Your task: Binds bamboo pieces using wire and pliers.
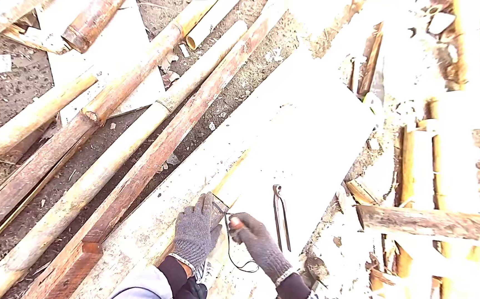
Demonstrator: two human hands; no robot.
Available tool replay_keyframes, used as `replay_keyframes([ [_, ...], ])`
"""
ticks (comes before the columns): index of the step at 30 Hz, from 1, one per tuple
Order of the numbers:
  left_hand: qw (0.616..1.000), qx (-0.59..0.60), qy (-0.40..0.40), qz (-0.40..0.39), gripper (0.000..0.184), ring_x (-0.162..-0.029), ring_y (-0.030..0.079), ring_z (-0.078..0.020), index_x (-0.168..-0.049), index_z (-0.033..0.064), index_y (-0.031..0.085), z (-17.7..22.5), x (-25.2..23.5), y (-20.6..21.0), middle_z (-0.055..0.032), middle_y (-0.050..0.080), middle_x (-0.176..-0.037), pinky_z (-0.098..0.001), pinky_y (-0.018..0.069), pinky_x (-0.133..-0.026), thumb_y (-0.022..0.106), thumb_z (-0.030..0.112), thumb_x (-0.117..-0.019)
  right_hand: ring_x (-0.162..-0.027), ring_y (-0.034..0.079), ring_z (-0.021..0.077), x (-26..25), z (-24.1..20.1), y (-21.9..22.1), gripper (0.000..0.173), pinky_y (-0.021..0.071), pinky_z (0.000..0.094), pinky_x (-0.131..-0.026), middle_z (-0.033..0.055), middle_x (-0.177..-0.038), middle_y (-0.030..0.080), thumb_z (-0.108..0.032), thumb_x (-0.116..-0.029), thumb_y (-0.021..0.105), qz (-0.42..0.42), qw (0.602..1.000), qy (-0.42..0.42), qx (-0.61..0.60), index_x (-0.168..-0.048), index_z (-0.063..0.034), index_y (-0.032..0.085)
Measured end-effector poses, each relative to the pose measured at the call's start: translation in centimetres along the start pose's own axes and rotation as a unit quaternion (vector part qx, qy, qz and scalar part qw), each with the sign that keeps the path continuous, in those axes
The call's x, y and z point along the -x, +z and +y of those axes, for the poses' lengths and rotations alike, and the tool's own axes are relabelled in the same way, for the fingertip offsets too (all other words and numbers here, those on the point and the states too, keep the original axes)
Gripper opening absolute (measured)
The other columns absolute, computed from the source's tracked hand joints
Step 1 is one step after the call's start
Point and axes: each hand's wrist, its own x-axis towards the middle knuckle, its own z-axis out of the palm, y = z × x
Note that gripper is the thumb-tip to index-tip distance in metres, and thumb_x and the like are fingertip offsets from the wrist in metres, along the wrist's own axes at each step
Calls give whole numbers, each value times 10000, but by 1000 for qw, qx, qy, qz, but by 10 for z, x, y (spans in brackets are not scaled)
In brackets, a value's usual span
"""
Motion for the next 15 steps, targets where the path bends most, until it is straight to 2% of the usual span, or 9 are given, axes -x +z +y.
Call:
replay_keyframes([
  [2,1000,-7,3,3,899,-1299,561,-385,-1636,188,282,-1,-1,1,-114,451,-1592,-582,472,-1018,594,618,-912,-883,712,203,6,15,-22,418,609,440,-768,65,-1017,728,-414,-997,549,186,972,15,142,-1246,-101,671],
  [4,1000,-14,3,2,916,-1291,566,-380,-1638,191,274,-1,0,2,-110,451,-1592,-577,478,-1007,598,632,-904,-1150,641,385,5,42,-46,698,533,606,-934,201,-1297,639,-552,-898,689,295,906,92,290,-1408,-87,586],
  [5,1000,-16,3,3,918,-1283,570,-380,-1637,190,276,-1,-1,2,-109,456,-1587,-575,484,-999,601,631,-901,-1198,611,439,3,60,-52,795,519,631,-949,241,-1357,596,-595,-861,719,301,882,121,341,-1446,-84,548],
  [6,1000,-17,2,1,912,-1283,569,-382,-1636,189,279,-1,0,2,-109,457,-1585,-578,483,-1000,599,630,-904,-1203,605,461,3,76,-56,805,528,630,-942,259,-1379,574,-575,-852,745,286,870,134,379,-1459,-89,535],
  [8,1000,-18,2,-3,904,-1282,569,-381,-1634,191,281,0,0,2,-107,457,-1584,-577,482,-1003,590,629,-905,-1187,615,468,5,94,-64,687,552,618,-918,269,-1381,565,-428,-870,785,248,863,129,420,-1436,-110,563],
  [10,1000,-15,0,-2,909,-1284,569,-376,-1634,191,282,0,-1,0,-99,458,-1586,-571,481,-1005,597,631,-903,-1137,642,455,3,97,-77,579,565,611,-888,257,-1336,592,-310,-898,764,213,872,123,422,-1421,-145,577],
  [12,1000,-10,-2,3,916,-1285,569,-371,-1636,196,275,-1,-1,1,-92,464,-1583,-571,482,-1002,608,624,-899,-1122,651,433,-1,98,-92,562,563,608,-895,243,-1314,606,-318,-902,747,167,885,116,419,-1420,-172,586],
  [14,1000,-8,1,16,908,-1277,574,-367,-1638,206,274,-2,-1,5,-85,480,-1570,-569,486,-995,608,617,-900,-1104,649,400,-5,93,-104,602,546,616,-906,207,-1247,642,-365,-826,785,133,899,141,394,-1376,-185,617],
  [15,1000,-5,4,24,901,-1276,573,-367,-1635,207,280,-2,-1,6,-85,487,-1565,-568,487,-992,608,616,-902,-1032,663,360,-7,87,-109,597,555,598,-863,166,-1157,668,-384,-781,806,131,907,160,367,-1319,-186,641],
])
